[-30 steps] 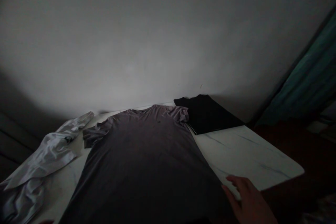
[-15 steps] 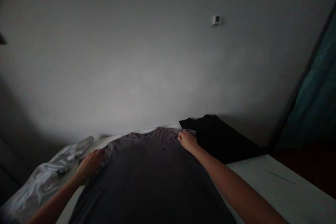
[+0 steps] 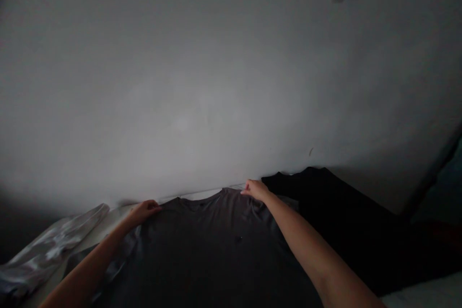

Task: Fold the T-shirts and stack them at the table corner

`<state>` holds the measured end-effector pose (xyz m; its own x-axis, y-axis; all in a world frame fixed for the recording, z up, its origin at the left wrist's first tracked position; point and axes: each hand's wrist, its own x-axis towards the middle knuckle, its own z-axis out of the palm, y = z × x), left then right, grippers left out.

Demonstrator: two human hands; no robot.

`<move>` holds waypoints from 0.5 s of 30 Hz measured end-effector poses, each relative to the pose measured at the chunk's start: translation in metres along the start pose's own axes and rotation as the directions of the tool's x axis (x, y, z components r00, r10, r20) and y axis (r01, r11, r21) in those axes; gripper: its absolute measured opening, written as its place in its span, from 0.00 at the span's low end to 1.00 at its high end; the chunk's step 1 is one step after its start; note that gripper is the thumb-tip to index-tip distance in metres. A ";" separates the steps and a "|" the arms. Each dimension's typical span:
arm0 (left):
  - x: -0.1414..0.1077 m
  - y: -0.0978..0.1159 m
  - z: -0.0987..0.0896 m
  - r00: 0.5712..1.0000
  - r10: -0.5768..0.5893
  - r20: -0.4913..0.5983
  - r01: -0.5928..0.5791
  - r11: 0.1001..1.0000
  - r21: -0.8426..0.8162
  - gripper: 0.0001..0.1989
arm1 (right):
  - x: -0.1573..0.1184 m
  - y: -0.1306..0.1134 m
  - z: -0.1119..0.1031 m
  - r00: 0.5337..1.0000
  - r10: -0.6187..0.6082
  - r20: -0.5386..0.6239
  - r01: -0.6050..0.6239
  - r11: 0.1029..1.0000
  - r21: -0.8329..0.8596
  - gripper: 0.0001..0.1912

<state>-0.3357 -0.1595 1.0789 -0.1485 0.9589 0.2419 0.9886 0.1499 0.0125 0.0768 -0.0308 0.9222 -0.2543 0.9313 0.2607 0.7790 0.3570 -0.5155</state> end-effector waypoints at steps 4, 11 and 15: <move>0.008 -0.005 0.009 0.997 0.074 -0.009 -0.074 0.997 0.030 0.08 | 0.005 0.001 0.008 0.996 -0.080 -0.032 0.077 0.994 -0.079 0.08; -0.009 -0.006 0.013 0.994 0.066 -0.091 -0.040 0.963 0.266 0.11 | 0.011 -0.001 0.021 0.989 -0.098 -0.109 0.069 0.968 -0.243 0.13; -0.012 0.003 0.003 0.999 0.043 -0.013 -0.035 0.924 0.381 0.10 | 0.013 -0.006 0.013 0.995 -0.083 -0.056 0.065 0.960 -0.272 0.12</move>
<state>-0.3312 -0.1698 1.0726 -0.1054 0.9613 0.2545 0.9092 0.1968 -0.3670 0.0612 -0.0198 0.9188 -0.2854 0.8930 0.3480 0.8875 0.3833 -0.2557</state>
